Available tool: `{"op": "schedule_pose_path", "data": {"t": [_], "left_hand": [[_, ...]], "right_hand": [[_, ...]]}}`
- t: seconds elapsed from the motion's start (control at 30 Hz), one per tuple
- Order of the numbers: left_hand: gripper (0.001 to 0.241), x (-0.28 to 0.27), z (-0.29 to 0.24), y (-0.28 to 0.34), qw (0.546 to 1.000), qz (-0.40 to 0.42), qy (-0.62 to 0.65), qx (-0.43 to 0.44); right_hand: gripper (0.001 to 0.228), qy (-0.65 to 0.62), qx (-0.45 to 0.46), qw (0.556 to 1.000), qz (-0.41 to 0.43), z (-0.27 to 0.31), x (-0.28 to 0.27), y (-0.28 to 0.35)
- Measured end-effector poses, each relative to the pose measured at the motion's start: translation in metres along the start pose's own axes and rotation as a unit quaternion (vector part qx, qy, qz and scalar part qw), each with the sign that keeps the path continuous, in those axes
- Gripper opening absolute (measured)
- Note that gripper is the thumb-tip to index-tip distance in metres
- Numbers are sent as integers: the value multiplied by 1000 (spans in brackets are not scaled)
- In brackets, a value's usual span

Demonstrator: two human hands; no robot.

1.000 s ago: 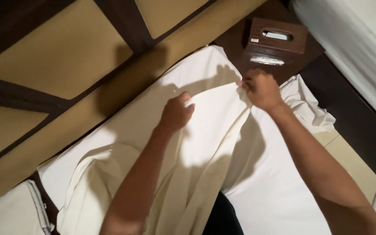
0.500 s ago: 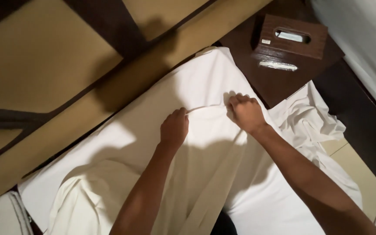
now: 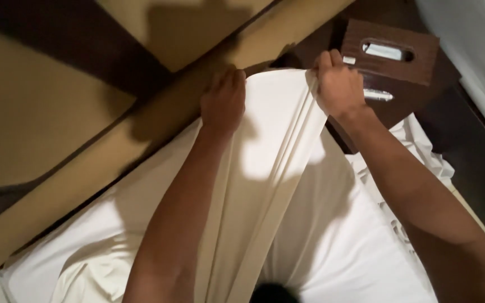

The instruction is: The person smooths a white fitted sheet over a mattress, tucking the corners and edges by hand. They then pick up a white duvet cover from the floor, unfold it, and spread it over the bed, smoothing the fabric across the surface.

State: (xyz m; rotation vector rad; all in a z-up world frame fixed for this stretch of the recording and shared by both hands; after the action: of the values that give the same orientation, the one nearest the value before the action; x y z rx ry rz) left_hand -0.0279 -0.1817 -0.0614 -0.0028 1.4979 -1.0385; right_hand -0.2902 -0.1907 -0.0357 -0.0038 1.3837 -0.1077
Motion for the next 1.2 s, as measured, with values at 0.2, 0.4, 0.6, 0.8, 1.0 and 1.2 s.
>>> {"op": "schedule_pose_path", "data": {"t": [0.2, 0.4, 0.6, 0.8, 1.0, 1.2], "left_hand": [[15, 61, -14, 30, 998, 29, 50, -39], [12, 86, -20, 59, 985, 64, 97, -125], [18, 78, -17, 56, 993, -8, 92, -70], [19, 57, -13, 39, 992, -26, 119, -43], [23, 79, -1, -2, 1000, 29, 4, -2], [20, 76, 0, -35, 997, 23, -34, 68]], "right_hand": [[34, 47, 31, 996, 74, -4, 49, -8], [18, -50, 56, 994, 83, -6, 84, 8], [26, -76, 21, 996, 44, -11, 80, 8], [17, -52, -18, 998, 20, -12, 66, 2], [21, 19, 21, 999, 30, -40, 53, -42], [33, 61, 49, 996, 34, -30, 56, -57]]}}
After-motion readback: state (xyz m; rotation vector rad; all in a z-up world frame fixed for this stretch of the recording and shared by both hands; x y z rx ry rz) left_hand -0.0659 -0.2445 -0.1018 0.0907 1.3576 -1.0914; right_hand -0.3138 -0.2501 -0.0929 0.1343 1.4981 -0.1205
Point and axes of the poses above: each hand's wrist, its own y-axis away from the middle knuckle, its own x-axis out of the palm, z = x × y, the point moved 1 cm from there along -y, towards the middle knuckle, and after that the axes turned 15 degrees about x, right-handed, at the moved point
